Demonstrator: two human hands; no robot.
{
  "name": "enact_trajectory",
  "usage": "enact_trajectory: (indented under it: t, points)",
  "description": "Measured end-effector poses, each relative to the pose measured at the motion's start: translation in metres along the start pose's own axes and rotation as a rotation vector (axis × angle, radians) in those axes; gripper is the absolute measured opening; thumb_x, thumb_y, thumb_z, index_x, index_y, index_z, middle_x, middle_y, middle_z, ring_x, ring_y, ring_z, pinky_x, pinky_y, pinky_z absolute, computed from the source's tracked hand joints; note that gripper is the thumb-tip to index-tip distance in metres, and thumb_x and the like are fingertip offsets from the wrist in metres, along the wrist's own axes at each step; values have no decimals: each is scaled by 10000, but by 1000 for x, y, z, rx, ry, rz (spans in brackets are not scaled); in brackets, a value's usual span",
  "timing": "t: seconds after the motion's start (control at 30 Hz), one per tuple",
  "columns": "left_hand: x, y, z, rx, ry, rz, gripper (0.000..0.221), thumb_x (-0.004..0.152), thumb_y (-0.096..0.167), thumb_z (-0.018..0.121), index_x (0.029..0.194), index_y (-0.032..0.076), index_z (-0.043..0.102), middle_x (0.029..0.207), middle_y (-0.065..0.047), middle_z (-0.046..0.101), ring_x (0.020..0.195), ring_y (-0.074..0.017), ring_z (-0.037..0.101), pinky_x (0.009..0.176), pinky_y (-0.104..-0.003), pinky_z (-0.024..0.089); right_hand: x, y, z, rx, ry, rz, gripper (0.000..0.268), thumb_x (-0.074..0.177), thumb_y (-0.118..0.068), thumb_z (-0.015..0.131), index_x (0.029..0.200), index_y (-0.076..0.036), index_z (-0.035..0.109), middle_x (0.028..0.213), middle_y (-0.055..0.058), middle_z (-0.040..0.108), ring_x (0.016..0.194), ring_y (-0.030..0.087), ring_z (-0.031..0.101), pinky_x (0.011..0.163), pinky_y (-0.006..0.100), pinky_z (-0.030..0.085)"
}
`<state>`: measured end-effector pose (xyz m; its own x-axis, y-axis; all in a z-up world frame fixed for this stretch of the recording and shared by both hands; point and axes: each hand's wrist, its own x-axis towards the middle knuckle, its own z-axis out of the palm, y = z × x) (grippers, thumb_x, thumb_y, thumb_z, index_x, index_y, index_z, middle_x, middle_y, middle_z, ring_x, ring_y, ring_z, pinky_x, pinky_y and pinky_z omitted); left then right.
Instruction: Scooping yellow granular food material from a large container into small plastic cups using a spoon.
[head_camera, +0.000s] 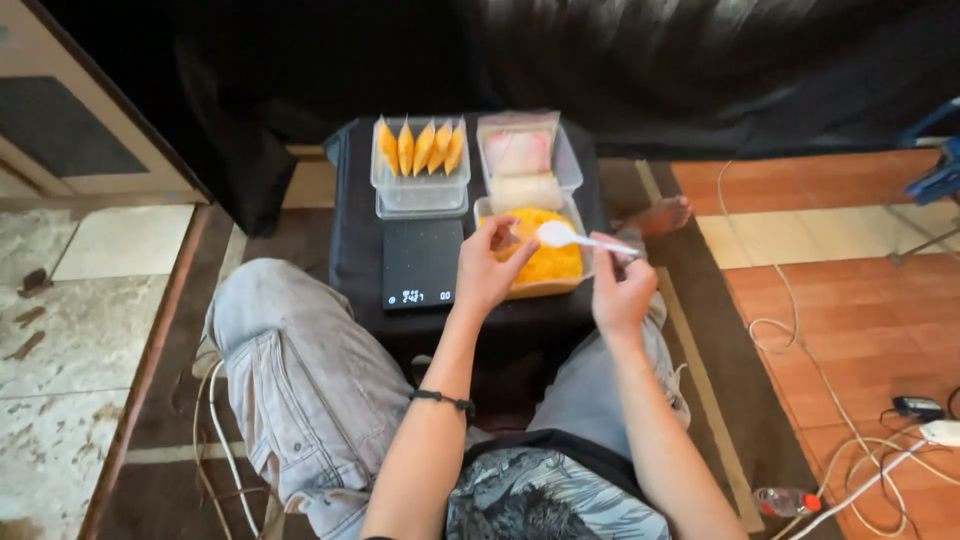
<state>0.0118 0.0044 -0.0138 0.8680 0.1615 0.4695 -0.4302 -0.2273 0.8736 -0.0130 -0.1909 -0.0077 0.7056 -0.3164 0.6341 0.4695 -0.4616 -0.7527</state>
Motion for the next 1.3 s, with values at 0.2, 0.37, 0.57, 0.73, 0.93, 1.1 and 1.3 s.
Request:
enact_trajectory:
  t: [0.2,0.37,0.57,0.73,0.93,1.1,1.3]
  points:
    - [0,-11,5,-29,29,-4,414,787,322,911,1095,137,706,806,-49,690,793,-206,696,768,-350,545,-7,-1,14,-81,-24,-42,126,888,-122,775,856,0,770,733,206,694,734,244,691,647,381,490]
    - [-2,6,-1,-30,16,-23,420,791,326,908,1102,157,683,815,0,701,778,-155,674,782,-304,545,-4,-9,7,-23,-37,2,91,938,-101,726,928,-102,817,824,68,777,756,141,689,747,286,537]
    - [-2,4,0,29,-15,37,430,787,315,896,1120,161,671,827,-34,723,781,-217,678,775,-347,547,6,-19,-1,131,8,87,162,973,-62,666,1058,-79,803,842,45,780,644,49,571,676,201,497]
    - [0,9,-3,47,-32,78,430,774,308,894,1107,141,680,803,-48,699,747,-242,650,746,-380,532,15,-42,-3,170,79,82,147,973,-69,674,1051,-63,799,841,74,779,624,71,581,653,203,483]
    - [0,13,-5,87,-56,-26,467,752,361,911,1120,170,694,838,-25,718,801,-236,685,786,-359,558,9,-54,-7,125,-1,-32,170,932,-19,700,1050,-64,815,869,69,790,761,93,685,792,259,548]
    - [3,-10,1,69,-16,98,429,782,339,900,1108,160,685,797,-50,654,768,-268,674,742,-387,544,12,-31,-10,47,42,-271,131,939,16,703,1019,-18,801,990,148,788,962,261,754,884,354,558]
    - [0,13,-2,5,-15,37,384,810,313,882,1104,154,692,796,-34,683,772,-194,661,773,-332,557,6,-24,-16,55,10,-67,182,957,15,660,1052,-49,802,835,68,773,753,75,666,705,218,523]
